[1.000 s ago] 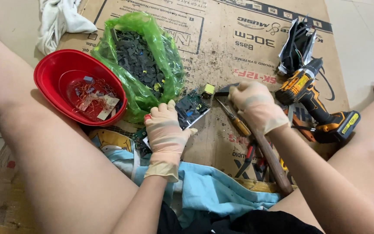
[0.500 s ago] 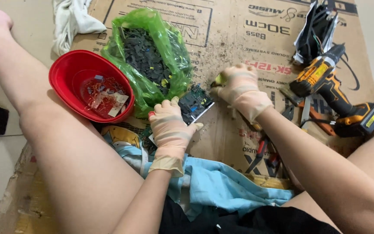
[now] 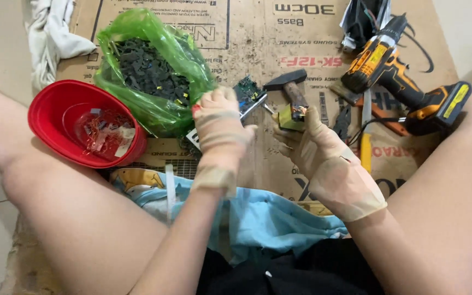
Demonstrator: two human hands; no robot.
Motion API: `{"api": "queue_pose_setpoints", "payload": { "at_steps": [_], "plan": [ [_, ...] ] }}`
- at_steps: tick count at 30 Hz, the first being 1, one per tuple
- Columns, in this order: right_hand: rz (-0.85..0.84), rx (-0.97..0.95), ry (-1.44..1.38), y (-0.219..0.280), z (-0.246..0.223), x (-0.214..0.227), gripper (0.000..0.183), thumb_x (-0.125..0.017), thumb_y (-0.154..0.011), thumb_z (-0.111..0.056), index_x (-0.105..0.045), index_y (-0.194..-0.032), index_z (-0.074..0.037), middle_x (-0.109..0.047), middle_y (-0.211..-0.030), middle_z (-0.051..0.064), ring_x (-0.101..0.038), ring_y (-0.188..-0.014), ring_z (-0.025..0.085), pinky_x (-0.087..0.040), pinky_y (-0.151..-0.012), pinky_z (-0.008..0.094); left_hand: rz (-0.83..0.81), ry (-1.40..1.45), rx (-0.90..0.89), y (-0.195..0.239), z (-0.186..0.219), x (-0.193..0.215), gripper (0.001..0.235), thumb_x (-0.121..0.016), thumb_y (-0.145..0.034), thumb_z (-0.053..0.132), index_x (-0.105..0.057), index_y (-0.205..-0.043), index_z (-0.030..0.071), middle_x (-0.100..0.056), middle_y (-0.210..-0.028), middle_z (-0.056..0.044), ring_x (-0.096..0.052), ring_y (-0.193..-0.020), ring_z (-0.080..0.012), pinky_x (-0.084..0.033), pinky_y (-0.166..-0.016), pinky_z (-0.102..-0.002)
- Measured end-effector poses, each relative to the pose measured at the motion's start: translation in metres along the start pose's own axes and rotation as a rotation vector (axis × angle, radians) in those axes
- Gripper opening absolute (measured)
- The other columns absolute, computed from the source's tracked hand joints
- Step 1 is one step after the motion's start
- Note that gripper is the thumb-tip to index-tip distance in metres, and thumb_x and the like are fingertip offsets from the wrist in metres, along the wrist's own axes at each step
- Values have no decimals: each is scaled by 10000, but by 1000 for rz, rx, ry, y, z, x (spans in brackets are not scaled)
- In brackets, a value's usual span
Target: The person sits on the floor and uses a hammer to break apart a small electronic device. They then use a screwdriver to pry off and remove components from the circuit board, placing the removed pieces into a red bowl.
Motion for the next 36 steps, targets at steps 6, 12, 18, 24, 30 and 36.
{"api": "queue_pose_setpoints", "payload": {
  "at_steps": [6, 12, 18, 24, 30, 36],
  "plan": [
    [-228, 159, -67, -5, 31, 4, 310, -763, -916, -224, -711, -1102, 19, -752, -992, 110, -703, -892, 204, -528, -851, 330, 156, 809, -387, 66, 1, 41, 774, -884, -607, 284, -636, -1328, 148, -653, -1305, -67, -649, -1109, -256, -489, -997, -324],
    [-117, 212, 187, 17, 20, -17, 368, -781, -861, -334, -636, -862, 4, -693, -863, 264, -701, -807, 381, -543, -828, 558, 191, 881, -166, 79, 11, 12, 454, -762, -760, 273, -710, -1203, 357, -701, -1191, 121, -647, -1215, -107, -471, -1092, -271],
    [-34, 36, 474, 19, 13, -16, 386, -734, -815, -324, -730, -1078, -42, -714, -1074, 133, -639, -1007, 264, -472, -954, 434, 278, 943, -57, 93, -5, 23, 452, -732, -707, 98, -766, -1136, 238, -751, -1062, 15, -708, -1101, -175, -514, -1017, -299],
    [-65, 131, 446, 4, 24, 3, 264, -736, -824, -34, -707, -1069, 60, -744, -998, 197, -733, -888, 251, -573, -838, 378, 207, 1040, 29, 98, -3, 38, 361, -717, -701, 85, -792, -1028, 219, -752, -937, 11, -742, -972, -192, -558, -949, -321],
    [16, 154, 493, 10, 18, 1, 242, -774, -802, -37, -746, -1034, 27, -756, -877, 187, -724, -827, 219, -554, -829, 342, 125, 1152, 84, 97, 0, 31, 347, -718, -743, 92, -791, -1068, 193, -758, -929, -19, -746, -958, -201, -566, -921, -319],
    [43, 155, 490, 10, 17, 5, 209, -788, -801, -30, -758, -1003, 17, -752, -844, 175, -717, -794, 202, -554, -809, 319, -105, 1301, 313, 95, 5, 17, 230, -751, -837, 239, -788, -1059, 190, -782, -916, -49, -754, -1005, -201, -582, -909, -329]
  ]
}}
Point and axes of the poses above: each hand's wrist, its own y-axis away from the middle knuckle, its own x-axis out of the back of the hand, z = x × y, the point moved 2 cm from there along -y, towards the middle knuckle
